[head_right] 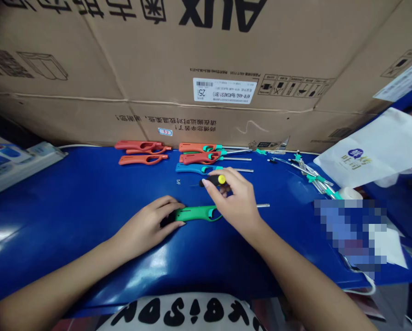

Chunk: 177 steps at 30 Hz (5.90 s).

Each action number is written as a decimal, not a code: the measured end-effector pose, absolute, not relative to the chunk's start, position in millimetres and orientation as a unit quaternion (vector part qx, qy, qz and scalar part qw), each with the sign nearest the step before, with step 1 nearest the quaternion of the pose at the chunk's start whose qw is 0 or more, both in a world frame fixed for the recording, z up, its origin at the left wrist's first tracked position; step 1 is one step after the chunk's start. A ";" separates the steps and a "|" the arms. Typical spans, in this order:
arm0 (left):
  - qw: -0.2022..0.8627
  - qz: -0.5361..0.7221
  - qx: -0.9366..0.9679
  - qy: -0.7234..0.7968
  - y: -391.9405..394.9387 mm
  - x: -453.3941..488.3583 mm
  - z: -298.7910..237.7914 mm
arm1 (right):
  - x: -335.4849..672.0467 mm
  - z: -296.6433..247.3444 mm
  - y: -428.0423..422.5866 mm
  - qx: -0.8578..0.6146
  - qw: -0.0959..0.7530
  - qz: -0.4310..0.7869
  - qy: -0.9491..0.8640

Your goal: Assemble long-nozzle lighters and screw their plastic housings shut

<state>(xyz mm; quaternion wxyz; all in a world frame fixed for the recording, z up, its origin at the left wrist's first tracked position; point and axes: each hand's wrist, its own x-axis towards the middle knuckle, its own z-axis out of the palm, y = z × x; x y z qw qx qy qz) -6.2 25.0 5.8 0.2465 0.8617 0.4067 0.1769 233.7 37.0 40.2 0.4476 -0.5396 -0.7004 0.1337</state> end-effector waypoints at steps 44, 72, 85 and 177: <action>0.263 0.395 0.711 0.519 61.3 -15.3 -7.4 | 234.8 3.8 33.8 -0.496 0.514 0.169 -0.679; 0.264 0.392 0.691 0.547 83.1 -4.7 -18.5 | 237.6 6.9 29.7 -0.488 0.537 0.164 -0.669; 0.255 0.374 0.711 0.538 83.1 -6.1 -19.2 | 235.6 7.8 30.9 -0.524 0.561 0.233 -0.597; 0.306 0.336 0.822 0.344 23.0 5.1 5.8 | 240.9 31.3 9.9 -0.251 0.542 0.432 -0.676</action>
